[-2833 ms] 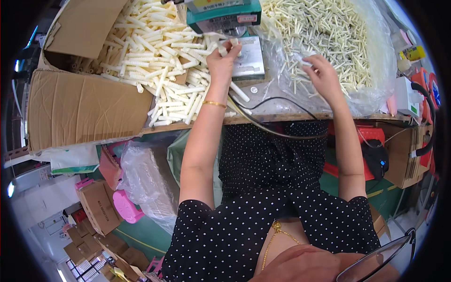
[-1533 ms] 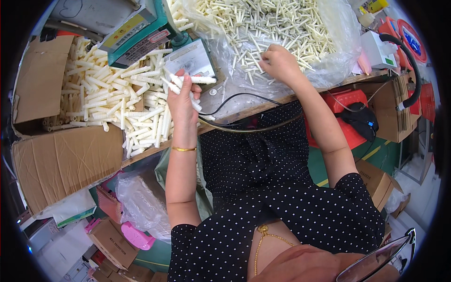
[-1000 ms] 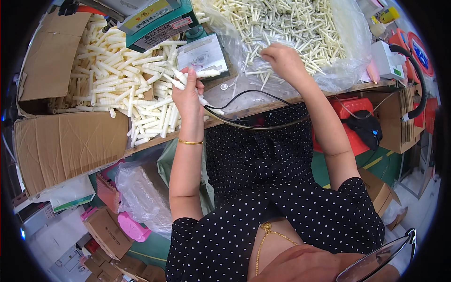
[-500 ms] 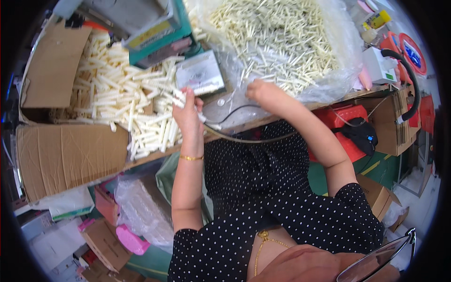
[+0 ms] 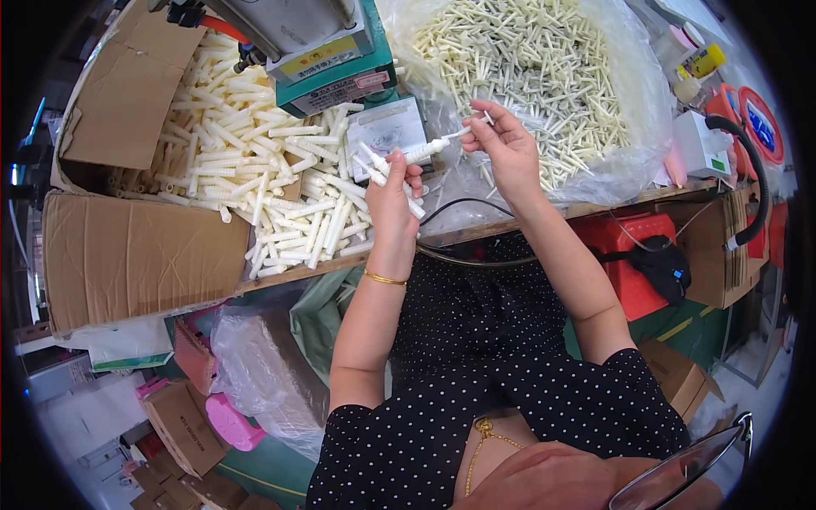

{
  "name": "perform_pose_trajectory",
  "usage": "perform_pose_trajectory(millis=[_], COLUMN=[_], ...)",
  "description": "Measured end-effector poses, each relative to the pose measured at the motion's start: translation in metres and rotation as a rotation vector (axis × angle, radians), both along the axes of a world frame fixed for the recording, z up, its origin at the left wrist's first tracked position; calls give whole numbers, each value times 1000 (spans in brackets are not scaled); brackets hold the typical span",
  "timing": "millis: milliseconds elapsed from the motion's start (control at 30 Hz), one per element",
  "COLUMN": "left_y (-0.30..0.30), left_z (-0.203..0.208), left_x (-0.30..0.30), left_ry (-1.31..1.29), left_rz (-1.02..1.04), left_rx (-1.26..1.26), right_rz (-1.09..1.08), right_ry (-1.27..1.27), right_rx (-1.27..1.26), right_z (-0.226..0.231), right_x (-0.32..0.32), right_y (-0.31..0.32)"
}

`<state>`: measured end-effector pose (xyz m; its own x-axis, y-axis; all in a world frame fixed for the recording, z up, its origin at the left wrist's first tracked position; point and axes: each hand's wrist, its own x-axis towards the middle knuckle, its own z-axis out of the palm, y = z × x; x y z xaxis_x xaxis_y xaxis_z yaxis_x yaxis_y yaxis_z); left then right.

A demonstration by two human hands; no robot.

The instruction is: The recorder is assembling small white plastic dispenser components by attaching tips to tubes and weighing/counting them.

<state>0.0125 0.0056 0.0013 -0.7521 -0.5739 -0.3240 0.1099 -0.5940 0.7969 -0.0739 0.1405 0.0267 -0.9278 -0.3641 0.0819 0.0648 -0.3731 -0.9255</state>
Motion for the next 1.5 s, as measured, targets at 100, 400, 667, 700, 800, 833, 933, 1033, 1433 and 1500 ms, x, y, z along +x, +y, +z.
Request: perform_pose_trajectory(millis=[100, 400, 667, 700, 800, 833, 933, 1033, 1433, 1500], left_y=[-3, -9, -8, -7, -1, 1, -6, -1, 7, 5], left_z=[-1, -7, -12, -12, -4, -2, -10, -5, 21, 19], left_x=[3, 7, 9, 9, 8, 8, 13, 16, 14, 17], left_ry=[5, -24, -20, -21, -31, -38, -21, 12, 91, 82], left_rz=[23, 4, -22, -31, -60, -82, -156, -191, 46, 34], left_rx=[16, 20, 46, 53, 73, 86, 262, 452, -171, -114], right_rz=[-47, 34, 49, 49, 69, 63, 65, 93, 75, 75], right_ry=[13, -25, -69, -70, -111, -57, 98, 176, -143, -133], right_rx=[-62, 55, 28, 29, 25, 15, 1, -19, -152, -127], right_z=[1, 2, 0, -2, -6, -6, -5, 3, 4, 7], right_x=[2, 3, -1, -1, 3, 6, 12, 12, -2, 2], right_y=[-3, 1, 0, -1, -4, -6, -8, -9, -16, -17])
